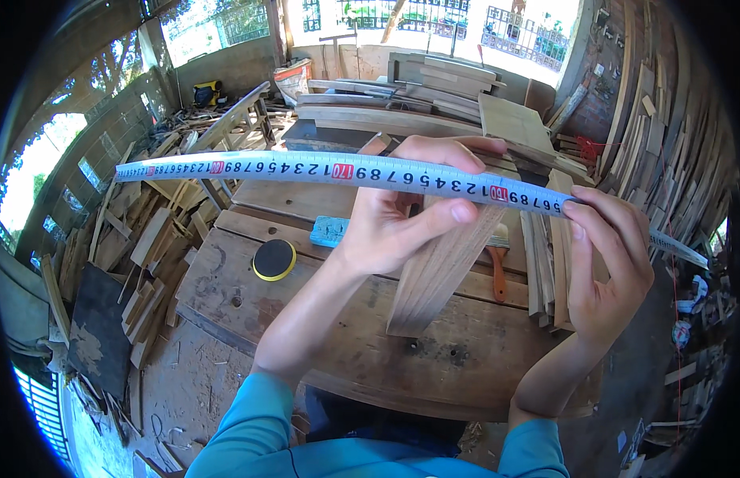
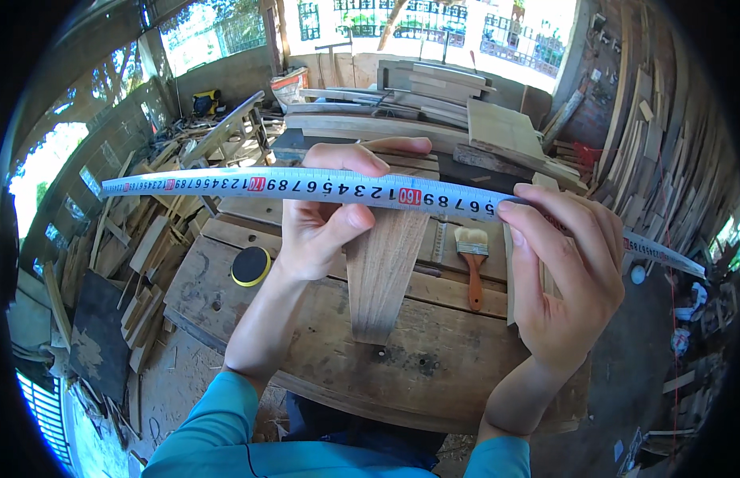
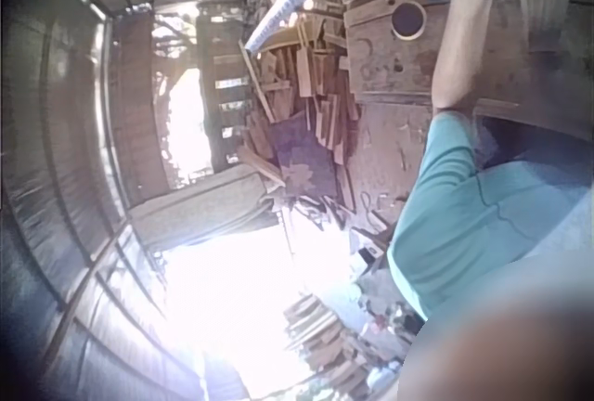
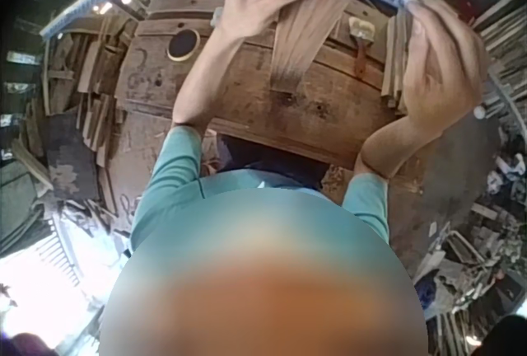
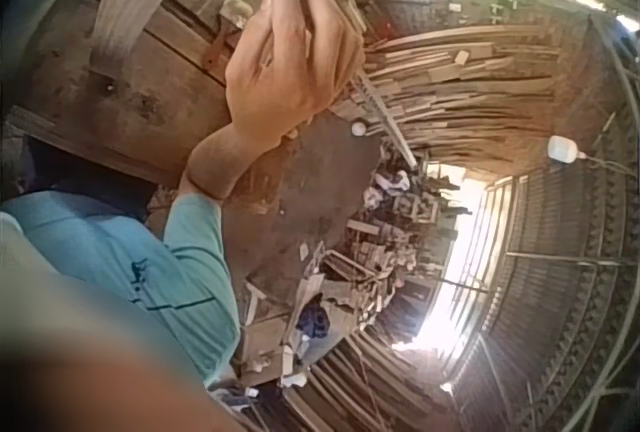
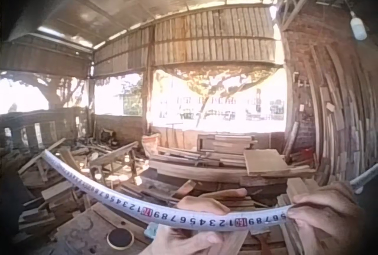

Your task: Measuring wooden planks with a tape measure and sanding the edges of a wooden piece on a workbench.

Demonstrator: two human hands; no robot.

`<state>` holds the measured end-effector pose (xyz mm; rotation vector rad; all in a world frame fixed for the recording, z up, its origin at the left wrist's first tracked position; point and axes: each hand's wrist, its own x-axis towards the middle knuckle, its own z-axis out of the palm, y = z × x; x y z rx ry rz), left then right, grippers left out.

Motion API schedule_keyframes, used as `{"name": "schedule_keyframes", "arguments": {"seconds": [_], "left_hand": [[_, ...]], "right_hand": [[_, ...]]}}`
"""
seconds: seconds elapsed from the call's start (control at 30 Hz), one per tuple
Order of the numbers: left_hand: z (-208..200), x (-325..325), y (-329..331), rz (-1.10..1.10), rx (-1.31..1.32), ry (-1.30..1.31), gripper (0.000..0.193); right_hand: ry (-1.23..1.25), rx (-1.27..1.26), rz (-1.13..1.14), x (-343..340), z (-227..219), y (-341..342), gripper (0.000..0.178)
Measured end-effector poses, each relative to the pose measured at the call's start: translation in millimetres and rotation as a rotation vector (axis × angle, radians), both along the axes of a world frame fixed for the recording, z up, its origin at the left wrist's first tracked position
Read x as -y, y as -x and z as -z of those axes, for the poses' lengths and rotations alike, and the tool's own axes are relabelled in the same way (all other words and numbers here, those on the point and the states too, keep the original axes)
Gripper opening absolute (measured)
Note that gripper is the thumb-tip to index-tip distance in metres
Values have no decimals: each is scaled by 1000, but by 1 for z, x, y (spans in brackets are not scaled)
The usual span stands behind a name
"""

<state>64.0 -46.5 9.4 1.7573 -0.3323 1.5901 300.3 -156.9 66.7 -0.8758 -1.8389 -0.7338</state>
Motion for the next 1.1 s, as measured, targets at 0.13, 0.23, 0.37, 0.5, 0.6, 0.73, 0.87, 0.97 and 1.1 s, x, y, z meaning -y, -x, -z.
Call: {"name": "schedule_keyframes", "arguments": {"seconds": [0.13, 0.23, 0.37, 0.5, 0.6, 0.73, 0.87, 0.97, 1.1], "left_hand": [[-2, 2, 2, -33, -3, 27, 34], [-5, 6, 2, -19, 0, 73, 32], [-5, 8, 2, -20, -5, 137, 29], [-5, 6, 4, -16, -5, 125, 29], [-3, 5, 4, 1, -10, 139, 29], [-3, 2, 4, 3, -20, 121, 29], [-2, -2, 5, -3, -14, 94, 35], [-3, -3, 5, -72, -55, 80, 41], [-4, 2, 5, -123, -96, 129, 47]], "right_hand": [[-1, 0, 17, -2, 2, 1, 23], [-8, -5, 17, -4, 4, 1, 23], [-9, -20, 12, -6, 6, 4, 23], [-7, -31, 17, -7, 7, 6, 24], [0, -42, 17, -7, 8, 6, 24], [0, -53, 19, -7, 8, 7, 24], [11, -61, 2, -8, 9, 9, 24], [12, -55, 13, -8, 9, 9, 24], [24, -55, 7, -9, 10, 9, 25]]}}
